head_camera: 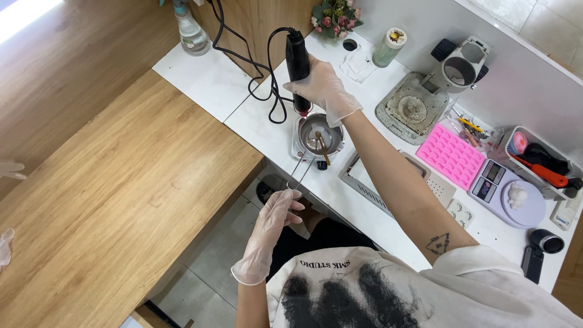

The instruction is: Melting wax in a small pot using a heating plate and a heat gun.

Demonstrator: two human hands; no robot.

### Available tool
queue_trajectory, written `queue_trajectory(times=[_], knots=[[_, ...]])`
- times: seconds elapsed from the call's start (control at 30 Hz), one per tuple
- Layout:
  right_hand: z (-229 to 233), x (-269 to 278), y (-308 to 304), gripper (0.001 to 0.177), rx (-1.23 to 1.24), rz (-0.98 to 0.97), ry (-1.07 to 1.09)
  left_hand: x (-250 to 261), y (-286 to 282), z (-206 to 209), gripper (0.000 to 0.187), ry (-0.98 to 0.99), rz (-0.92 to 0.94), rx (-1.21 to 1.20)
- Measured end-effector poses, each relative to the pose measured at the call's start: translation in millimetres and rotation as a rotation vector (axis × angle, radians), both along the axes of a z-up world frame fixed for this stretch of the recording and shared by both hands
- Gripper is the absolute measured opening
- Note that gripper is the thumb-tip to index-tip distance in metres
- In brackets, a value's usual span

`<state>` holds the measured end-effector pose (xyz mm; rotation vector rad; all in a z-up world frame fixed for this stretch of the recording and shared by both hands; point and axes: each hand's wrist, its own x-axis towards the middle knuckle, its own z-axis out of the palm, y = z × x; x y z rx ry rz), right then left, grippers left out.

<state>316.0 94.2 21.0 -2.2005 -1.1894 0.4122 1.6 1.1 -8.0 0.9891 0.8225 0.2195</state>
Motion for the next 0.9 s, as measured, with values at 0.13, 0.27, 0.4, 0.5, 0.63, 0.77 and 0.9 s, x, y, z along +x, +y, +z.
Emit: queue_trajectory(times=[0.13, 0.27, 0.4, 0.5, 0.63, 0.77, 0.9], knots=[[-1.0, -0.2, 0.8, 0.066, 0.0, -0.007, -0.013, -1.0, -0.2, 3.0, 0.045, -0.029, -0.004, 0.007], [-1.7, 0.0, 0.2, 0.066, 0.017, -0.007, -0.025, 0.4, -0.8, 14.0, 0.046, 0.022, -0.012, 0.03], [-2.9, 1.4, 0.3, 0.066, 0.032, 0.007, -0.022, 0.0, -0.9, 9.3, 0.047, 0.066, -0.022, 0.046], [-6.9, 1.7, -2.3, 0.067, 0.041, 0.016, -0.031, -0.8, -1.9, 10.5, 0.046, 0.026, -0.019, 0.039], [-9.2, 4.8, -1.3, 0.067, 0.042, 0.021, -0.054, 0.4, -0.6, 8.2, 0.046, 0.053, -0.026, 0.053], [-7.3, 2.4, -3.1, 0.066, 0.047, 0.023, -0.046, 1.8, 1.2, 0.9, 0.046, 0.082, -0.03, 0.055], [-4.1, -0.8, -1.3, 0.067, 0.065, 0.028, -0.035, 2.0, 2.7, 0.5, 0.045, 0.069, -0.025, 0.025]])
